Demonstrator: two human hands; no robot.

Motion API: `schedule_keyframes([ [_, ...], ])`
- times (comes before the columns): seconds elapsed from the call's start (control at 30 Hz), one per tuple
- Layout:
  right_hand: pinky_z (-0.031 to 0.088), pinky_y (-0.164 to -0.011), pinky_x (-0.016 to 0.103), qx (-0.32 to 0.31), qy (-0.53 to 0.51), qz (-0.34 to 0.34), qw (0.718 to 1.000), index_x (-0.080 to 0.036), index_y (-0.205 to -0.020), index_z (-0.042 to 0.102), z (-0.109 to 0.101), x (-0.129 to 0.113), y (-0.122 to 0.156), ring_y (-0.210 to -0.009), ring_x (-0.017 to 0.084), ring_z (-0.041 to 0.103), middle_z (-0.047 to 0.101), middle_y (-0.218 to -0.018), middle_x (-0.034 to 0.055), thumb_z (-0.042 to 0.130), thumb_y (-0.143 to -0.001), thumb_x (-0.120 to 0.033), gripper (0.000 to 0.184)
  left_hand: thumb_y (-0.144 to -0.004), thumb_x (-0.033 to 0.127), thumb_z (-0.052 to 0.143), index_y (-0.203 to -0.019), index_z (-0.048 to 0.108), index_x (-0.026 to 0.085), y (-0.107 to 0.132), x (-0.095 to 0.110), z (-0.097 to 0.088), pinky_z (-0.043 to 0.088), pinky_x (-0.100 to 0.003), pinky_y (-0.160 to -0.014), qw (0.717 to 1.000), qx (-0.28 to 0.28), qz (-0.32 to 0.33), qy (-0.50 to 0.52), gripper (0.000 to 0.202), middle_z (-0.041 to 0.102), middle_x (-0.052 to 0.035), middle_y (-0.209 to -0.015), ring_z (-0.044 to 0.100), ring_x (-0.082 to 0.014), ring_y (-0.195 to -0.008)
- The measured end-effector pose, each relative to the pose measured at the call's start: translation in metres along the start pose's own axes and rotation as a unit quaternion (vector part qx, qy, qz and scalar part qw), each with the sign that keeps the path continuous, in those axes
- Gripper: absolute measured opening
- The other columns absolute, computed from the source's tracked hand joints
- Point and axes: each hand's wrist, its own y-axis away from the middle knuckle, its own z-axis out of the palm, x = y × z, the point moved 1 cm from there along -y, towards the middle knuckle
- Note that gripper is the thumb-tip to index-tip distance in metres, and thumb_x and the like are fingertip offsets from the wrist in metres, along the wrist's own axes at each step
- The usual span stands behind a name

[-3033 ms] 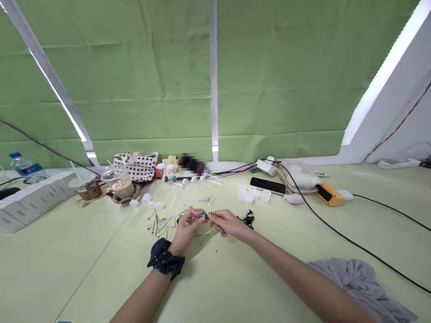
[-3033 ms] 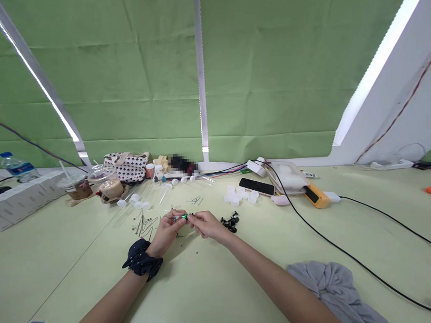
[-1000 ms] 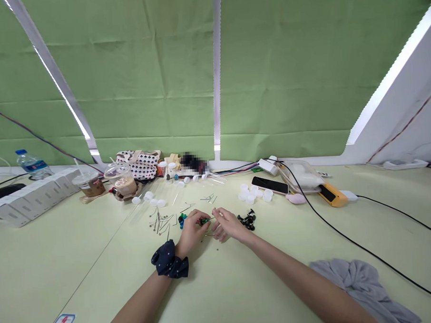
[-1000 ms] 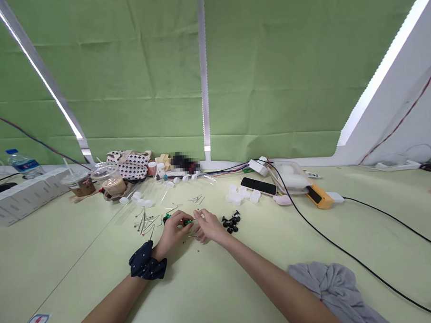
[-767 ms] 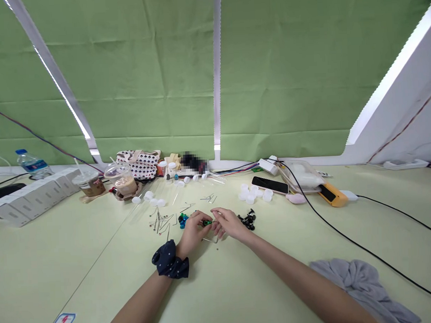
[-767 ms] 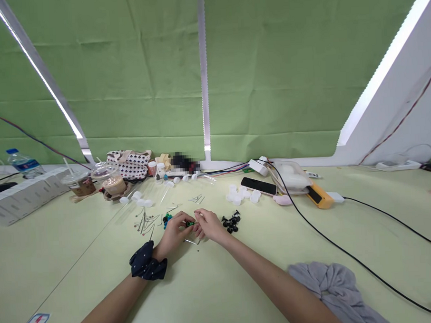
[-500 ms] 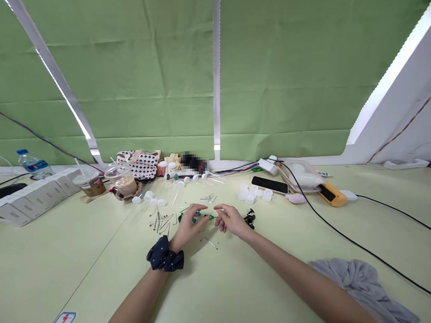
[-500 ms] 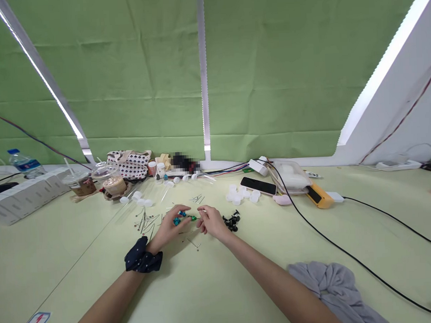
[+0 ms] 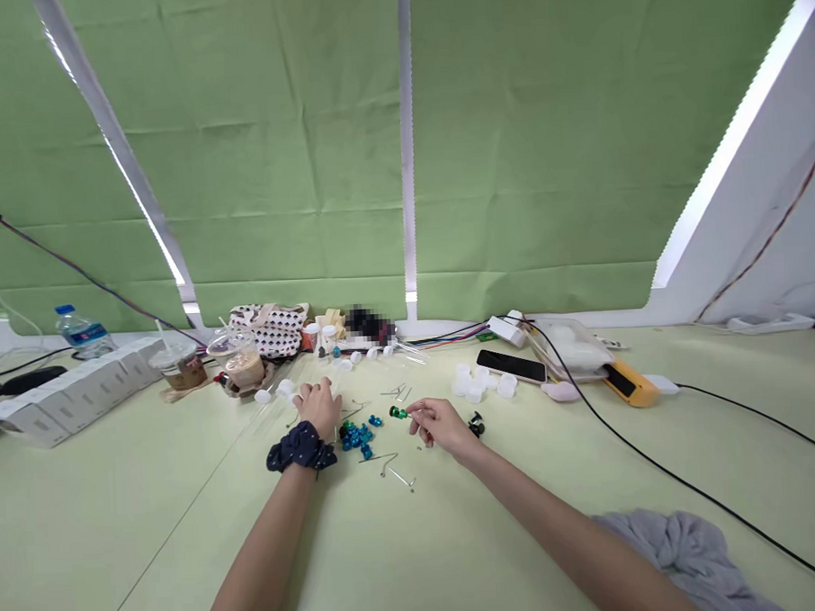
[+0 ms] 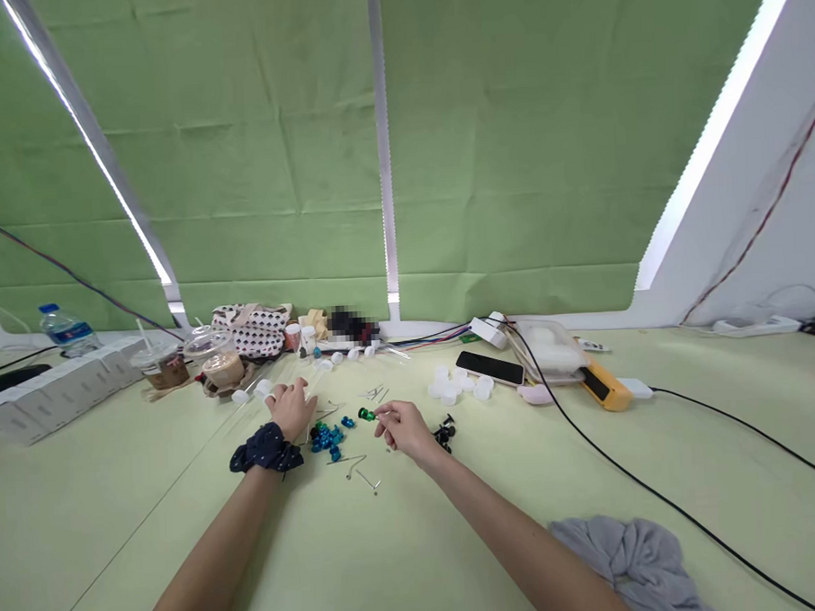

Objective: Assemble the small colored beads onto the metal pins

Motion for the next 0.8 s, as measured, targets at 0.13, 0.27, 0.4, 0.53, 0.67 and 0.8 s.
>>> schedule_keyframes([
  [0.13,0.042,-0.04,0.021,0.012,-0.048,-0.024,0.999,-0.011,-0.075,0.059,-0.003,-0.01,0.001,-0.044,0.008,0.05,0.065,-0.068,0.0066,0.06,-0.073,-0.041,0.03,-0.076,0.03,0.052,-0.099,0.057,0.02,0.0,0.003,-0.021,0.032,-0.047,-0.085,0.987,0.116,0.019,0.112,0.025,0.06,-0.0097,-0.096,0.045,-0.0311,-0.106],
  [0.27,0.046,-0.046,0.025,-0.005,-0.107,-0.06,0.992,-0.012,-0.072,0.059,-0.005,-0.025,0.004,-0.048,0.01,0.053,0.064,-0.067,0.0067,0.059,-0.073,-0.051,0.039,-0.077,0.025,0.053,-0.107,0.055,0.021,0.016,0.022,-0.051,0.041,-0.038,-0.086,0.938,0.15,0.13,0.284,0.031,0.055,-0.0066,-0.1,0.054,-0.0215,-0.096],
  [0.4,0.037,-0.041,0.022,0.007,-0.18,-0.118,0.977,-0.014,-0.067,0.058,-0.007,-0.042,0.01,-0.044,0.009,0.047,0.056,-0.058,0.003,0.047,-0.078,-0.059,0.048,-0.076,0.021,0.057,-0.113,0.05,0.02,0.046,0.053,-0.075,0.044,-0.037,-0.087,0.903,0.123,0.182,0.37,0.038,0.055,-0.006,-0.1,0.056,-0.0193,-0.094],
  [0.53,0.029,-0.038,0.02,0.017,-0.251,-0.138,0.958,-0.015,-0.059,0.051,-0.008,-0.055,0.019,-0.041,0.007,0.038,0.044,-0.049,-0.0015,0.038,-0.084,-0.058,0.051,-0.075,0.019,0.058,-0.107,0.054,0.02,0.076,0.08,-0.084,0.044,-0.037,-0.085,0.895,0.083,0.229,0.373,0.032,0.057,-0.0062,-0.092,0.056,-0.02,-0.091],
  [0.67,0.027,-0.038,0.02,-0.015,-0.245,-0.12,0.962,-0.016,-0.058,0.047,-0.004,-0.06,0.024,-0.041,0.006,0.035,0.043,-0.05,-0.0027,0.045,-0.085,-0.047,0.041,-0.076,0.018,0.057,-0.108,0.055,0.021,0.092,0.092,-0.082,0.044,-0.037,-0.084,0.893,0.069,0.247,0.369,0.032,0.056,-0.0079,-0.097,0.055,-0.0205,-0.092],
  [0.8,0.027,-0.038,0.02,-0.045,-0.203,-0.084,0.975,-0.015,-0.058,0.049,-0.001,-0.057,0.024,-0.042,0.006,0.034,0.043,-0.051,-0.0027,0.047,-0.084,-0.041,0.036,-0.076,0.019,0.058,-0.109,0.055,0.022,0.095,0.094,-0.079,0.044,-0.036,-0.084,0.893,0.089,0.256,0.361,0.033,0.055,-0.008,-0.1,0.054,-0.0206,-0.095],
])
